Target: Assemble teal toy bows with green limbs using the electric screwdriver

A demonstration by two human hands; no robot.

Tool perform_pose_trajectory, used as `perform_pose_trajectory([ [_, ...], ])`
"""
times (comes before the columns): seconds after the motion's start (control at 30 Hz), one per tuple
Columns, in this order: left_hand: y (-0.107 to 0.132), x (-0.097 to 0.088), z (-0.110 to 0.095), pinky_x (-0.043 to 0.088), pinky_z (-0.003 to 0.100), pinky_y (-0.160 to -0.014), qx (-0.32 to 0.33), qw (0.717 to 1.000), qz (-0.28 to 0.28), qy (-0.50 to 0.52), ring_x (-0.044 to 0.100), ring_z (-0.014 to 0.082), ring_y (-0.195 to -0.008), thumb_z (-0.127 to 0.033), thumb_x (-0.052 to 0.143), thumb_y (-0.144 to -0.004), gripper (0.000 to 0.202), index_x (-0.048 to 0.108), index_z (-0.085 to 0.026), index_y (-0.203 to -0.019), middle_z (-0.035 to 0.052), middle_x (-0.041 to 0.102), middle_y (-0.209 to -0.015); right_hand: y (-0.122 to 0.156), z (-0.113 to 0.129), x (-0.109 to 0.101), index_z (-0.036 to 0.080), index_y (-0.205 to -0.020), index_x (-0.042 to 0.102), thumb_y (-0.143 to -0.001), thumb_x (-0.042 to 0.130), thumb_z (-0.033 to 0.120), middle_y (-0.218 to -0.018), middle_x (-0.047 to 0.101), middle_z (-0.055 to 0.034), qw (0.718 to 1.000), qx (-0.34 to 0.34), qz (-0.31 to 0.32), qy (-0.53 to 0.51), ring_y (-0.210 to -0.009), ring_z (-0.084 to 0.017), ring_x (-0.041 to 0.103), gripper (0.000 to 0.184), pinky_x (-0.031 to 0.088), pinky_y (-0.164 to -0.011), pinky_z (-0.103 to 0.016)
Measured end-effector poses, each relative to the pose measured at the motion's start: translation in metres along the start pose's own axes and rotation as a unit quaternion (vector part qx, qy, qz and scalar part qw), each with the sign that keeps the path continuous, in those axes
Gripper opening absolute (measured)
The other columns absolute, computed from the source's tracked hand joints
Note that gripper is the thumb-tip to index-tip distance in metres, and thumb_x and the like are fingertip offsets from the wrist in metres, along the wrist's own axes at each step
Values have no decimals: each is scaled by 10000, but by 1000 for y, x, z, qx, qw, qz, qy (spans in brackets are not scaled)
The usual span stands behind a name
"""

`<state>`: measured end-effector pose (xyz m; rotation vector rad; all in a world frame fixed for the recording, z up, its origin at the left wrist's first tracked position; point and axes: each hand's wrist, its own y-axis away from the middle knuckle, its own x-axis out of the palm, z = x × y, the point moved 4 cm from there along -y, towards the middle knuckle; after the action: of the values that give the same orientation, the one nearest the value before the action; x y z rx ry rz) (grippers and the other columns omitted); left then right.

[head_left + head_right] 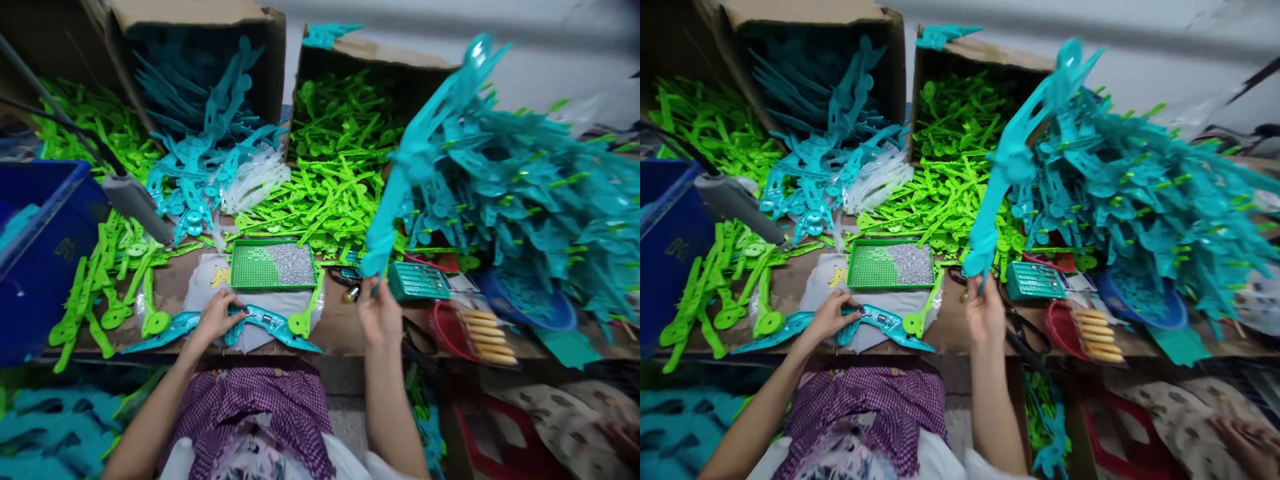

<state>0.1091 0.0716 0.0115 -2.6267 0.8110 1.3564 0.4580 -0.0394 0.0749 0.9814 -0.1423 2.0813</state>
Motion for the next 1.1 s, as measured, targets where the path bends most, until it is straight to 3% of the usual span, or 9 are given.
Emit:
perform_pose_trajectory([
  [0.17,6,0,-1,439,341,-828,35,999,-12,-36,559,231,-947,-343,669,-800,181,638,-199,-906,39,524,-919,113,-102,-3,242,-893,699,-658,821,230,-852,758,64,983,184,10,-1,-769,-66,723,265,599,-789,-150],
  [0.37,7,1,-1,444,335,-809,45,997,-25,-54,561,223,-923,-356,658,-809,188,641,-207,-922,37,527,-930,148,-138,36,380,-1016,649,-792,690,408,-1067,722,96,934,263,205,125,-1028,-154,695,230,581,-935,-381],
  [0.47,10,2,-2,444,333,-793,55,996,-31,-63,555,226,-919,-327,630,-819,161,646,-208,-926,40,524,-915,141,-120,51,353,-1166,624,-828,634,420,-1203,686,2,806,204,423,359,-1059,-237,683,345,563,-920,-518],
  [0.53,11,3,-2,442,335,-798,54,996,-36,-66,552,228,-934,-287,616,-815,152,650,-212,-943,44,528,-929,116,-95,68,304,-1198,629,-863,595,348,-1236,670,-50,691,43,496,525,-1134,-255,643,339,506,-994,-534],
  [0.67,11,2,-3,437,345,-819,30,997,-37,-63,555,233,-975,-285,626,-801,148,659,-211,-926,50,552,-961,26,-68,131,237,-1371,499,-911,432,144,-1441,501,-95,482,-268,439,710,-1375,-262,420,474,355,-1122,-548],
  [0.77,14,2,-7,424,376,-856,19,997,-47,-64,546,252,-1038,-299,648,-790,174,670,-216,-942,61,579,-1039,-38,-101,163,221,-1393,472,-825,483,36,-1509,409,-102,268,-297,479,781,-1438,-311,297,597,255,-1138,-619],
  [0.83,18,2,-10,395,420,-912,13,995,-73,-73,524,270,-1098,-279,656,-783,190,672,-225,-965,62,596,-1123,-64,-125,169,208,-1381,484,-826,463,24,-1460,478,-109,181,-293,526,778,-1412,-291,351,585,281,-1130,-587],
  [0.93,28,7,-14,348,451,-972,12,989,-122,-80,496,270,-1161,-235,641,-790,189,664,-225,-978,58,610,-1196,-81,-139,169,192,-1351,514,-854,441,52,-1321,605,-121,133,-323,564,749,-1284,-257,509,521,351,-1092,-520],
  [1.1,38,16,-16,356,415,-980,33,984,-156,-78,489,245,-1192,-228,597,-840,236,640,-220,-1072,69,601,-1247,-83,-111,179,146,-1356,505,-903,448,184,-1269,605,-167,156,-397,588,687,-1147,-273,570,459,451,-982,-453],
])
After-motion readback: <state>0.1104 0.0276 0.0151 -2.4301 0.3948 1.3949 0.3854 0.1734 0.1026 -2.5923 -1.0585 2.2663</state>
